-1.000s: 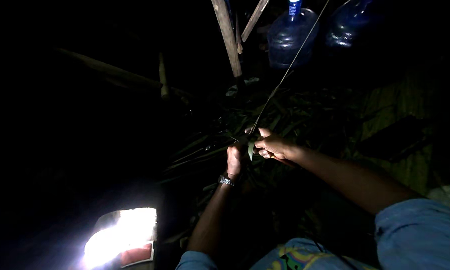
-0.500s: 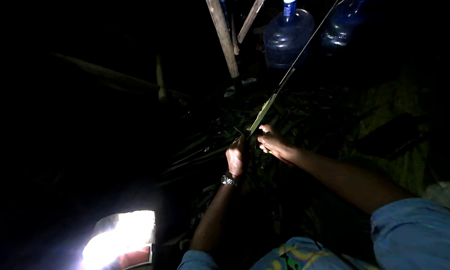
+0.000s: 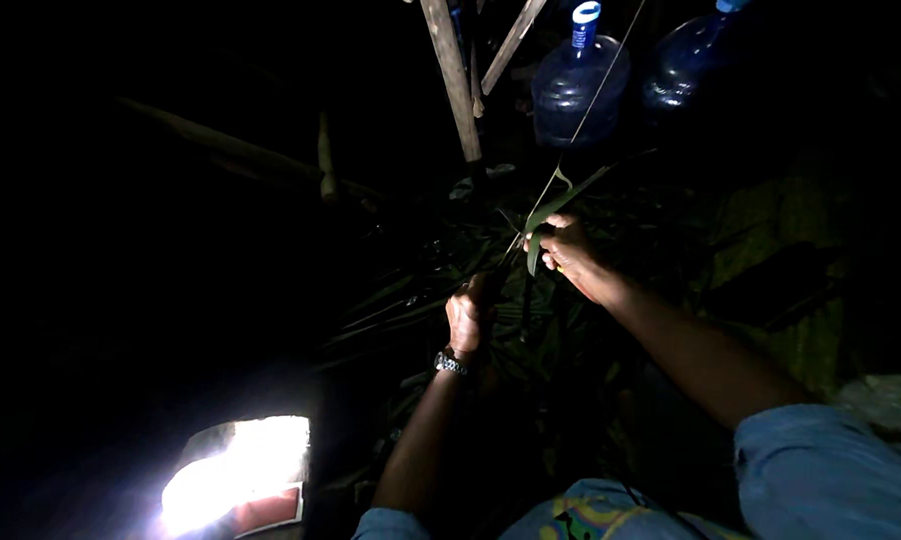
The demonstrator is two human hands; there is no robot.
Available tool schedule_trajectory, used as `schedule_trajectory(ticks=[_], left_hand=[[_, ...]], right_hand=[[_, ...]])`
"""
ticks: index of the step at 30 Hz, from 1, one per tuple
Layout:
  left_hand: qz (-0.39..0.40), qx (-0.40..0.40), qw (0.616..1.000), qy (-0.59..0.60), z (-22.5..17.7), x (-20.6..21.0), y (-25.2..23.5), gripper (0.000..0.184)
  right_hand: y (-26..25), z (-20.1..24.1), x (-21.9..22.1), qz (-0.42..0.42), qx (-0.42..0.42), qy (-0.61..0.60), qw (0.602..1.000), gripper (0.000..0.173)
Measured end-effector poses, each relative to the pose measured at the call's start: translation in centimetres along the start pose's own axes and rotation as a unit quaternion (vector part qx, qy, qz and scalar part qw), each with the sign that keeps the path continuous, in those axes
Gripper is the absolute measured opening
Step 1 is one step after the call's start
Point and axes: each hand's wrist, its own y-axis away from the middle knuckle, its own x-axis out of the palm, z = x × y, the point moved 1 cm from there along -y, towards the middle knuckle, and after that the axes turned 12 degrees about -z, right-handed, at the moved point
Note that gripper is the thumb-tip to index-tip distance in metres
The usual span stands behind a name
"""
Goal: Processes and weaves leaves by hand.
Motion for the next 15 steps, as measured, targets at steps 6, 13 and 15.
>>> schedule_trajectory(ticks=[6, 13, 15], left_hand=[[-0.010, 0.014, 1.000, -0.010, -0.2, -0.2, -0.1, 0.020], [-0.019, 0.023, 0.996, -0.081, 0.7, -0.4, 0.0, 0.019], [-0.029, 0.020, 0.995, -0.093, 1.4, -0.4, -0.1, 0.021]], right_hand=[[-0.9, 0.4, -0.3, -0.024, -0.034, -0.005, 0.999, 0.013], [-2.7, 2.2, -3.4, -0.103, -0.031, -0.072, 0.992, 0.018], [-3.4, 2.8, -4.6, -0.135, -0.012, -0.111, 0.985, 0.024]])
